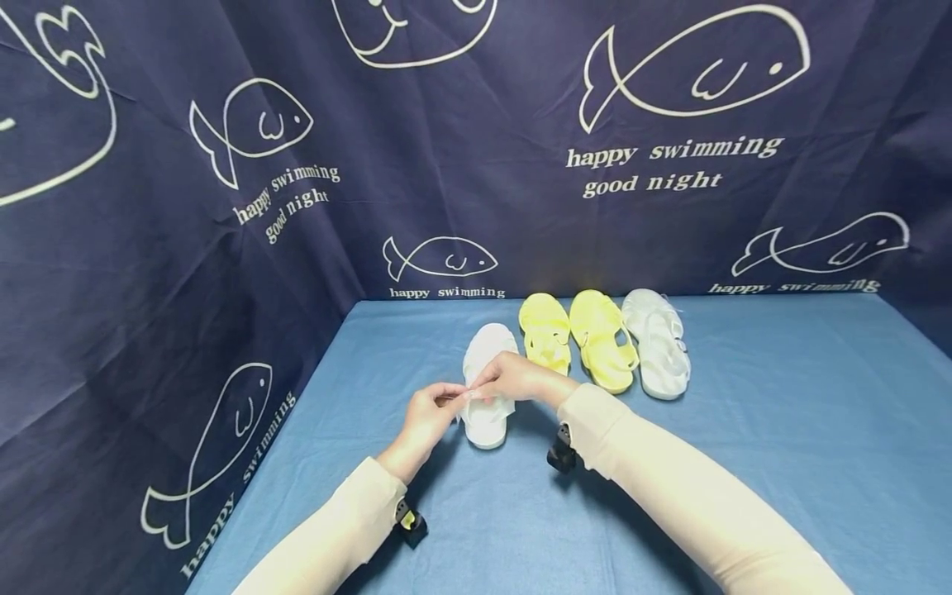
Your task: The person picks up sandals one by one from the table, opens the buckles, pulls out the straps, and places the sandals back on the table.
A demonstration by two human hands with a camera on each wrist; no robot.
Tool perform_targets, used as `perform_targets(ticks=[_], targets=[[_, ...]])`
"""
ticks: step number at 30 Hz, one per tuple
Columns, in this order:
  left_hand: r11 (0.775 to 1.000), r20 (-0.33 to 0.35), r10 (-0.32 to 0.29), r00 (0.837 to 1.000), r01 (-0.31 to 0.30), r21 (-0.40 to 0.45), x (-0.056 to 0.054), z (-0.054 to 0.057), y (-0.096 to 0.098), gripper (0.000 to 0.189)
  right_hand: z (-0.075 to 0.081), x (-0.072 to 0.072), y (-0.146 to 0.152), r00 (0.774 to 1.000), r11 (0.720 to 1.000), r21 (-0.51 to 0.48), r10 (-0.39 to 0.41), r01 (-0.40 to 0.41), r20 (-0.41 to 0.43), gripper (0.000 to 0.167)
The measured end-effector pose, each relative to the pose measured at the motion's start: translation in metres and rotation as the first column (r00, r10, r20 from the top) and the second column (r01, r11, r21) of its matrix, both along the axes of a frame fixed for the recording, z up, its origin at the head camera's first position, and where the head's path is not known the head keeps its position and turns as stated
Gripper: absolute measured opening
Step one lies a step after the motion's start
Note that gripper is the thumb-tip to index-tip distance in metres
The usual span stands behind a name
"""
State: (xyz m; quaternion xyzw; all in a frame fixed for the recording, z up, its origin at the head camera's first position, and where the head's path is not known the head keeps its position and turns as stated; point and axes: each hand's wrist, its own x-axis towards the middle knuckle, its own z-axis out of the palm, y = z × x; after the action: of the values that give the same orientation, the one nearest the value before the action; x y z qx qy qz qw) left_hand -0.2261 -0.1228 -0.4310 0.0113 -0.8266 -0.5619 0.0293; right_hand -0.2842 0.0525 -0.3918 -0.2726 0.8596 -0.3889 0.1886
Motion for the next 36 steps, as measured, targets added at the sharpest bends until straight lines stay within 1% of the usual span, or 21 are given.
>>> perform_targets(ticks=[3, 6, 10, 12, 14, 18, 22, 25, 27, 30, 36], targets=[[1.0, 0.023, 0.013, 1.0, -0.013, 0.007, 0.002, 0.001, 0.001, 0.018, -0.001, 0.001, -0.001, 1.0, 1.0, 0.0, -0.024, 0.024, 0.009, 0.019], [0.999, 0.049, 0.049, 0.998, -0.049, 0.0, 0.004, 0.003, 0.002, 0.016, -0.002, 0.002, -0.002, 0.999, 0.999, -0.014, -0.04, 0.04, 0.023, 0.018], [0.996, 0.056, 0.088, 0.995, -0.086, -0.037, 0.007, 0.006, 0.001, 0.014, -0.003, 0.003, -0.003, 0.999, 0.998, -0.025, -0.048, 0.049, 0.019, 0.017], [0.995, 0.061, 0.096, 0.994, -0.093, -0.042, 0.007, 0.006, 0.002, 0.013, -0.003, 0.002, -0.002, 0.999, 0.998, -0.023, -0.051, 0.051, 0.008, 0.017], [0.996, 0.075, 0.092, 0.993, -0.091, -0.017, 0.005, 0.007, 0.002, 0.012, -0.003, 0.002, -0.001, 0.999, 0.998, -0.026, -0.052, 0.052, 0.001, 0.016], [0.994, 0.117, 0.073, 0.99, -0.082, 0.078, 0.003, 0.006, 0.001, 0.014, -0.005, 0.002, 0.001, 0.997, 0.997, -0.036, -0.073, 0.073, 0.007, 0.014], [0.984, 0.177, 0.054, 0.983, -0.082, 0.157, 0.004, 0.003, -0.004, 0.017, -0.009, 0.001, -0.002, 0.997, 0.996, -0.046, -0.081, 0.082, 0.015, 0.015], [0.974, 0.203, 0.038, 0.978, -0.082, 0.212, 0.003, 0.0, -0.008, 0.017, -0.009, 0.001, -0.003, 0.997, 0.996, -0.046, -0.081, 0.081, 0.011, 0.016], [0.968, 0.2, 0.031, 0.979, -0.079, 0.24, 0.002, -0.001, -0.009, 0.017, -0.008, 0.001, -0.003, 0.996, 0.995, -0.042, -0.089, 0.089, 0.004, 0.017], [0.967, 0.174, 0.024, 0.984, -0.068, 0.247, 0.0, -0.002, -0.009, 0.017, -0.007, 0.002, -0.002, 0.993, 0.992, -0.049, -0.116, 0.117, 0.015, 0.017], [0.978, 0.121, 0.035, 0.992, -0.059, 0.202, -0.001, -0.003, -0.008, 0.016, -0.011, 0.003, -0.003, 0.989, 0.987, -0.077, -0.14, 0.143, 0.053, 0.018]])
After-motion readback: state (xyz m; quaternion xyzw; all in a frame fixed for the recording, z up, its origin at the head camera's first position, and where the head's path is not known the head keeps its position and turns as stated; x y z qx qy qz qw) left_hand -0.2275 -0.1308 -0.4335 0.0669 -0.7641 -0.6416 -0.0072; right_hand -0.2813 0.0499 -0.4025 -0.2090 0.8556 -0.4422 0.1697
